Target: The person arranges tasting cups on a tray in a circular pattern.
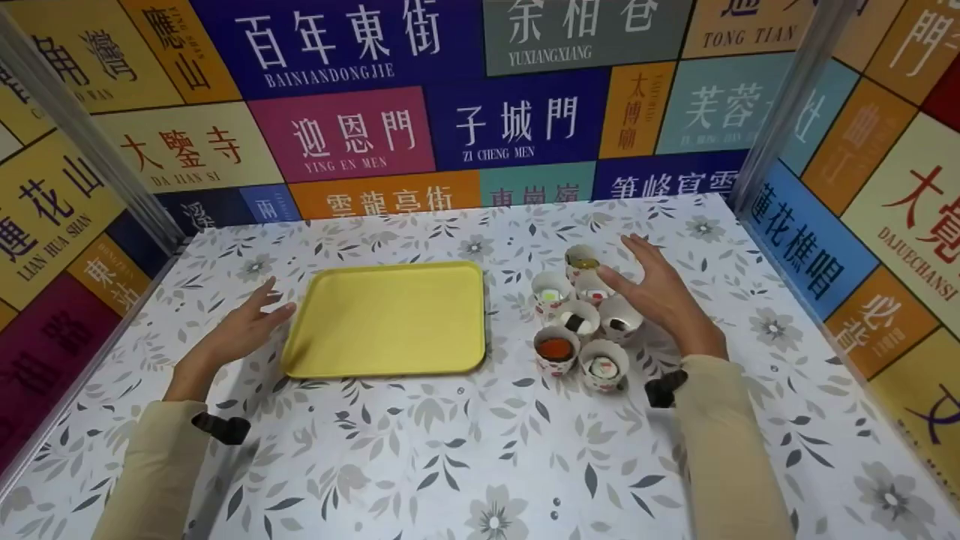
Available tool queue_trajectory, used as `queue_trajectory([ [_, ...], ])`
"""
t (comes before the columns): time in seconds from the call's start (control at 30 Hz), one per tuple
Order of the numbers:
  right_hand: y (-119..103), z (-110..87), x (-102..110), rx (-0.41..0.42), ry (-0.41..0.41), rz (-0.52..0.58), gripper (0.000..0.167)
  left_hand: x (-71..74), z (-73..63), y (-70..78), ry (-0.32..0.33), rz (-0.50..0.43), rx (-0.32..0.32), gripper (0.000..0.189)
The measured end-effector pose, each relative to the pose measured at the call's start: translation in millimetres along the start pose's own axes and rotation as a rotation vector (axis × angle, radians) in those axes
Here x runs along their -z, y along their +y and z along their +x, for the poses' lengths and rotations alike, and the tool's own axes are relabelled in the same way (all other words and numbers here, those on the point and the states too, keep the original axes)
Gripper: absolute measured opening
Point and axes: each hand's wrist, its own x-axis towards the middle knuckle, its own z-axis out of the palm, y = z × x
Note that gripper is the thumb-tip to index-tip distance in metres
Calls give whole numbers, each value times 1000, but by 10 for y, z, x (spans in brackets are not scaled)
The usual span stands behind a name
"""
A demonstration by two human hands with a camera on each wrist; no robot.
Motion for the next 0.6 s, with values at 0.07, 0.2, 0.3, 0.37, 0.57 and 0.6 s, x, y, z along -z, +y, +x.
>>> queue_trajectory([
  [0.07,43,-48,4,6,-21,91,79,4,-34,-16,-21,-28,13,91],
  [0.2,132,-116,14,32,-67,202,68,17,-96,-65,-65,-94,41,89],
  [0.3,228,-187,17,35,-88,214,65,12,-105,-58,-80,-134,56,85],
  [0.37,280,-221,9,42,-105,222,64,-6,-110,-60,-88,-177,79,82],
  [0.57,391,-288,-65,60,-143,220,64,-89,-119,-84,-101,-292,141,82],
  [0.6,406,-294,-77,61,-149,217,65,-101,-116,-87,-103,-295,141,82],
])
